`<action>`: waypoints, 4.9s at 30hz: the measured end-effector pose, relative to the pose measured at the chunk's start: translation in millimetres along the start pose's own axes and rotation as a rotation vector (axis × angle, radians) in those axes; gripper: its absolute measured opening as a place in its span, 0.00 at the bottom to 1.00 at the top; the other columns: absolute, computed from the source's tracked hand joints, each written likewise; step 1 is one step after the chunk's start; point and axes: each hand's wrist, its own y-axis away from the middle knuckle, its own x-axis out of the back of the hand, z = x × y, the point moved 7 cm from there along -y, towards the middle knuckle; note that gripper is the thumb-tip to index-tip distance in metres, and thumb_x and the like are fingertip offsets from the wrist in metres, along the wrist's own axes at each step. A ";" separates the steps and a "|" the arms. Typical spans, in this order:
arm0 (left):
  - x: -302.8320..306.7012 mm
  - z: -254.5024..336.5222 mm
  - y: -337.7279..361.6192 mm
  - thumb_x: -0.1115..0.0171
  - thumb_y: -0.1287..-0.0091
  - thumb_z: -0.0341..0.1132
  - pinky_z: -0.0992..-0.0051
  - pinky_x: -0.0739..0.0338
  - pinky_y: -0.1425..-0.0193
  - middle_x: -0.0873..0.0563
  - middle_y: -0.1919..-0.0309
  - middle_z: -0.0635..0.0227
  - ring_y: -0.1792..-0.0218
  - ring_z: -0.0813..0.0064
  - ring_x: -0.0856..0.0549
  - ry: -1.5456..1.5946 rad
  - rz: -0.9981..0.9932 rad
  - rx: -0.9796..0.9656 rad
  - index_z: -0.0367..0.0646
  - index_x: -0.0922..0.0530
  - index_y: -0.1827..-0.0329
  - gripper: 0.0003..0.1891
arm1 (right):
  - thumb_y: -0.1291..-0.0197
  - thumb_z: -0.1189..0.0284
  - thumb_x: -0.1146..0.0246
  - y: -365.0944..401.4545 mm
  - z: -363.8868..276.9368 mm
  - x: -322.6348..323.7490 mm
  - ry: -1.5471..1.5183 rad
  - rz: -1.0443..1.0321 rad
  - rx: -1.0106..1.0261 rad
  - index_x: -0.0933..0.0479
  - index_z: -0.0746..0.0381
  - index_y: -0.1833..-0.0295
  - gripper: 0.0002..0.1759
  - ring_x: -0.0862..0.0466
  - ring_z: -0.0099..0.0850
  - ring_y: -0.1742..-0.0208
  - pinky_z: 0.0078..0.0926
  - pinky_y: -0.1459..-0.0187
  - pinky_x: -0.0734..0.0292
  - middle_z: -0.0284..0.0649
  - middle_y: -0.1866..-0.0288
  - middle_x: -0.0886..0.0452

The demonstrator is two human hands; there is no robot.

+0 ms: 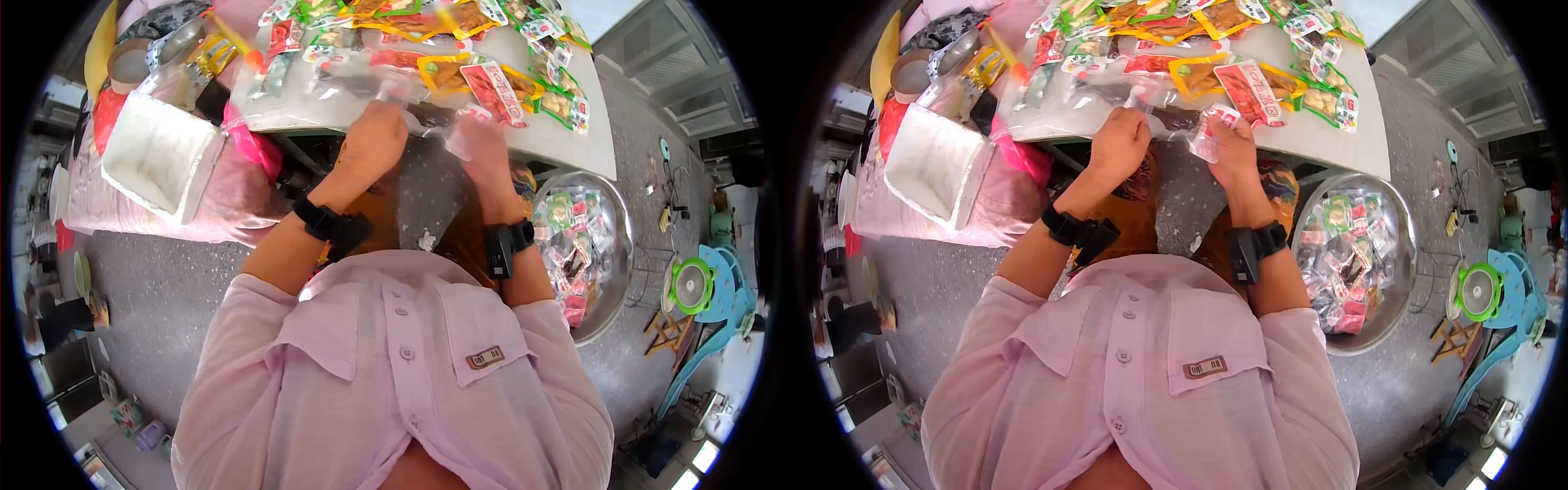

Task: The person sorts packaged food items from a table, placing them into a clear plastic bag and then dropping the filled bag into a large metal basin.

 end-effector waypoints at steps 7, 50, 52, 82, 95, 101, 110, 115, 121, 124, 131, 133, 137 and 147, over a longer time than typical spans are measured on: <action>3.5 12.0 2.2 0.50 0.47 0.32 0.63 0.30 0.70 0.26 0.73 0.57 0.71 0.55 0.26 0.005 -0.003 0.056 0.40 0.30 0.72 0.05 | 0.48 0.77 0.50 -22.2 48.6 -34.6 0.513 0.003 -0.108 0.30 0.65 0.63 0.07 0.26 0.23 0.72 0.19 0.71 0.30 0.35 0.70 0.26; 14.3 -64.8 -140.7 0.52 0.51 0.31 0.66 0.27 0.66 0.22 0.73 0.56 0.69 0.61 0.21 -0.714 -0.155 -0.204 0.40 0.24 0.76 0.08 | 0.50 0.75 0.47 -21.6 11.4 -20.6 0.669 0.241 -0.023 0.33 0.65 0.60 0.11 0.24 0.23 0.73 0.15 0.74 0.32 0.36 0.71 0.26; 32.4 -61.1 -143.5 0.53 0.49 0.33 0.66 0.28 0.66 0.23 0.69 0.57 0.66 0.61 0.22 -0.674 -0.172 -0.130 0.42 0.27 0.67 0.09 | 0.50 0.75 0.47 -19.3 7.5 -16.7 0.666 0.227 -0.017 0.33 0.65 0.60 0.11 0.24 0.23 0.73 0.15 0.74 0.32 0.36 0.70 0.26; -6.5 10.4 40.9 0.45 0.43 0.34 0.85 0.32 0.72 0.24 0.72 0.72 0.74 0.83 0.27 1.131 -0.394 0.605 0.41 0.33 0.57 0.13 | 0.49 0.79 0.47 44.2 -23.2 -46.3 0.684 -0.022 0.012 0.31 0.64 0.59 0.10 0.26 0.19 0.73 0.14 0.73 0.30 0.33 0.70 0.25; 24.9 -25.6 -38.0 0.47 0.46 0.49 0.64 0.41 0.45 0.28 0.52 0.59 0.48 0.61 0.32 -0.133 0.129 -0.202 0.45 0.32 0.50 0.24 | 0.48 0.81 0.51 67.3 -47.7 8.1 0.474 0.115 0.003 0.30 0.66 0.60 0.09 0.24 0.27 0.70 0.23 0.67 0.27 0.39 0.67 0.24; 4.3 -60.9 -4.4 0.52 0.47 0.58 0.56 0.56 0.39 0.36 0.44 0.63 0.40 0.64 0.43 -0.514 -0.229 -0.144 0.50 0.34 0.46 0.29 | 0.49 0.81 0.49 66.1 -48.7 12.1 0.555 0.065 -0.020 0.31 0.67 0.58 0.10 0.25 0.25 0.67 0.22 0.63 0.29 0.38 0.65 0.25; 16.3 -52.6 -2.6 0.47 0.49 0.55 0.60 0.52 0.41 0.36 0.45 0.58 0.41 0.61 0.42 -0.473 -0.185 -0.230 0.45 0.32 0.48 0.30 | 0.49 0.79 0.47 57.0 -43.8 10.8 0.681 0.059 -0.141 0.32 0.65 0.55 0.13 0.26 0.21 0.68 0.17 0.67 0.31 0.34 0.66 0.27; 20.8 4.8 7.6 0.40 0.54 0.49 0.65 0.35 0.51 0.27 0.59 0.56 0.54 0.58 0.30 -0.232 -0.011 -0.241 0.40 0.27 0.60 0.23 | 0.50 0.77 0.46 54.8 -36.6 11.6 0.662 0.057 -0.178 0.31 0.63 0.56 0.13 0.27 0.19 0.70 0.15 0.72 0.31 0.32 0.67 0.27; -9.2 -0.5 18.8 0.43 0.53 0.37 0.68 0.29 0.67 0.27 0.74 0.60 0.69 0.60 0.26 -0.214 -0.022 -0.110 0.40 0.28 0.74 0.10 | 0.50 0.74 0.44 46.5 -28.3 18.6 0.741 0.019 -0.240 0.31 0.62 0.56 0.13 0.27 0.19 0.70 0.16 0.74 0.32 0.31 0.68 0.27; -3.4 -0.7 17.7 0.47 0.53 0.31 0.66 0.30 0.70 0.27 0.77 0.60 0.73 0.59 0.26 -0.104 -0.040 -0.076 0.40 0.29 0.76 0.05 | 0.50 0.74 0.44 45.0 -31.2 10.6 0.751 0.037 -0.302 0.31 0.62 0.56 0.13 0.26 0.20 0.70 0.17 0.73 0.31 0.32 0.68 0.27; 8.0 7.6 17.2 0.48 0.54 0.29 0.65 0.32 0.72 0.28 0.80 0.59 0.74 0.58 0.27 -0.062 0.002 -0.120 0.40 0.31 0.79 0.02 | 0.50 0.74 0.44 12.1 -20.1 5.3 0.638 -0.077 -0.388 0.31 0.64 0.57 0.13 0.26 0.23 0.70 0.25 0.68 0.26 0.34 0.68 0.27; 8.6 11.4 18.1 0.48 0.55 0.29 0.65 0.31 0.72 0.28 0.80 0.60 0.75 0.58 0.27 -0.069 -0.002 -0.141 0.40 0.31 0.81 0.03 | 0.50 0.74 0.44 1.5 -11.4 3.0 0.563 -0.125 -0.461 0.30 0.64 0.57 0.13 0.28 0.27 0.60 0.30 0.61 0.28 0.36 0.61 0.28; 12.4 18.2 18.7 0.46 0.58 0.28 0.65 0.31 0.74 0.29 0.82 0.61 0.78 0.59 0.27 -0.119 0.029 -0.251 0.40 0.31 0.83 0.03 | 0.49 0.72 0.44 -17.6 14.2 -9.1 0.495 -0.141 -0.473 0.30 0.64 0.56 0.14 0.27 0.27 0.58 0.29 0.60 0.29 0.36 0.60 0.27; 24.7 15.3 24.0 0.47 0.58 0.25 0.66 0.32 0.70 0.29 0.80 0.61 0.74 0.60 0.28 -0.040 0.085 -0.232 0.39 0.31 0.81 0.02 | 0.48 0.73 0.45 5.6 30.7 -21.9 0.482 0.061 -0.398 0.31 0.62 0.62 0.08 0.23 0.27 0.64 0.23 0.71 0.29 0.36 0.64 0.26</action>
